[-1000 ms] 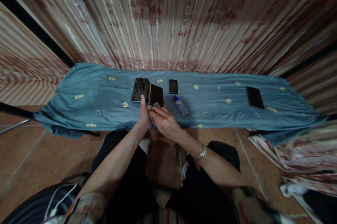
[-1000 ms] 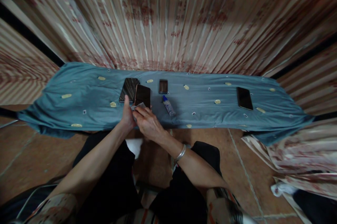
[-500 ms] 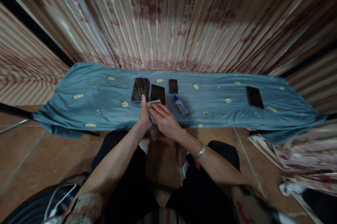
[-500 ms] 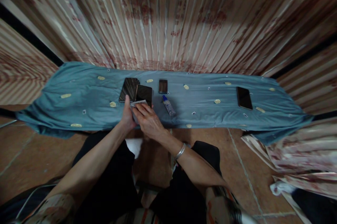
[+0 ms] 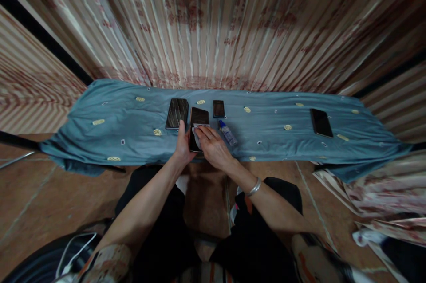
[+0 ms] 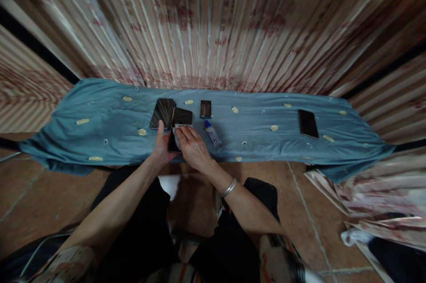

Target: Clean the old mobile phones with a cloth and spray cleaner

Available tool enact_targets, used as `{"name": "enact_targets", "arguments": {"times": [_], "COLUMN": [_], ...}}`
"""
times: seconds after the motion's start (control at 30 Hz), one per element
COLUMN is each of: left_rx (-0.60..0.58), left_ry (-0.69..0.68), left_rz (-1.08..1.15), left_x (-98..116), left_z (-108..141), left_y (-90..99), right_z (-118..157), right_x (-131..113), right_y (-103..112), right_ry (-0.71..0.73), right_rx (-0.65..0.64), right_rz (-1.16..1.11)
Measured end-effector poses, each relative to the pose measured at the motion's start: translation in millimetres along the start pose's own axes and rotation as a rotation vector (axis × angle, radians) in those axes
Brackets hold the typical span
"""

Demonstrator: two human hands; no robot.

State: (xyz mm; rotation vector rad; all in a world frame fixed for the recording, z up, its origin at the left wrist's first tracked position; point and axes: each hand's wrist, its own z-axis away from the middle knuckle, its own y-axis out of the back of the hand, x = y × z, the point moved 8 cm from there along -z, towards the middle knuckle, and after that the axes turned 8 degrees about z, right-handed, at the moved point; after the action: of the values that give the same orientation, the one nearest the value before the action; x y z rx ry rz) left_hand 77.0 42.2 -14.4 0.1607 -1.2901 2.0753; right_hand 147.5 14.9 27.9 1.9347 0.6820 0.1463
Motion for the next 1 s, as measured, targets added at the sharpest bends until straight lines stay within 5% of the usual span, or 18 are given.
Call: {"name": "enact_targets", "arguments": {"times": [0.23, 0.67, 1.0], "left_rx": [-0.058, -0.029, 0.006], "left_ry": [-0.029, -0.088, -0.063], "left_rz": [0.028, 0.033, -0.013], "left_x": [9, 26, 15], "left_z": [-4, -9, -5], "left_y": [-1.3, 5.7, 5.6], "right_z": [3, 16, 12], "right_x": [8, -20, -29], "right_y": [0, 2, -2], "right_ry": [-0.028, 0.115, 0.128], "right_rx": [0.022, 0.050, -0.013], "right_rz": [-0.019, -0.090, -0.096]}}
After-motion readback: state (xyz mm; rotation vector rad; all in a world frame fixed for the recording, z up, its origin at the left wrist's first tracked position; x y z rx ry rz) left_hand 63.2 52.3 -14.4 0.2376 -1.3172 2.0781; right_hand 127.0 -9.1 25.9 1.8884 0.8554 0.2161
